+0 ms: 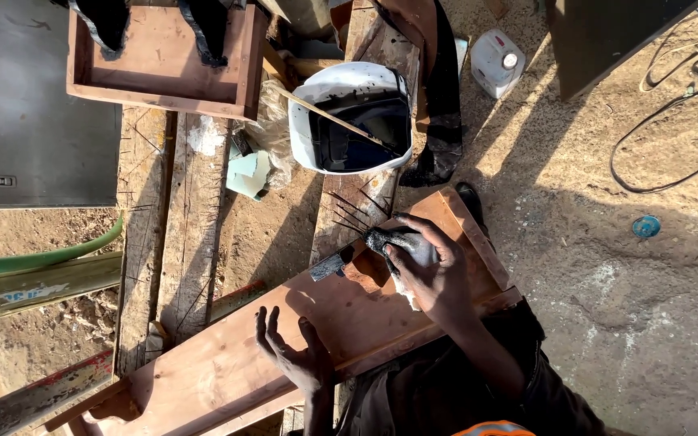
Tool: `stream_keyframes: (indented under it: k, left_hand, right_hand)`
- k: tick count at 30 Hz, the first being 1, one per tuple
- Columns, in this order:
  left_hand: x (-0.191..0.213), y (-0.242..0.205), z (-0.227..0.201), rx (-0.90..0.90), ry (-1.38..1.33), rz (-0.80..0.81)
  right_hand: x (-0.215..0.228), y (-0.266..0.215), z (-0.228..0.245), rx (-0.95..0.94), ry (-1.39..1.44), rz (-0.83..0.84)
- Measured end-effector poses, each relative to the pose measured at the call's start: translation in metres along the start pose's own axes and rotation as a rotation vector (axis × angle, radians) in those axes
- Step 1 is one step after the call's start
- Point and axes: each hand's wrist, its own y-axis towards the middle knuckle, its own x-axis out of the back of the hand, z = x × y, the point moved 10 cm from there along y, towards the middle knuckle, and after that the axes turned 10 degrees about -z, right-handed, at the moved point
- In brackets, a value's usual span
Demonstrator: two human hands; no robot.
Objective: Applying dark stain to a wooden board using a rag in a workshop environment.
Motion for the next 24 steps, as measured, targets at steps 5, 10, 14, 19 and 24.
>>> stream_keyframes:
  k: [5,10,14,19,24]
  left_hand:
    - [0.001,0.001,0.000,0.042,-0.012,0.003]
    - [0.000,0.000,0.005,0.090,-0.011,0.017]
    - [0.003,0.001,0.008,0.116,-0.024,0.004]
    - [0.007,0.002,0.006,0.093,-0.026,-0.022]
    - [0.008,0.001,0.008,0.145,-0.029,-0.023]
  right_hand:
    - [-0.001,0.006,0.003,0.402,-0.212,-0.028]
    - [-0.026,-0.002,0.002,0.588,-0.484,0.027]
    - [-0.036,-0.002,-0.007,0.650,-0.626,0.017]
    - [-0.027,0.011,-0.039,0.328,-0.600,0.059]
    - [-0.024,0.015,-0.015,0.505,-0.484,-0.042]
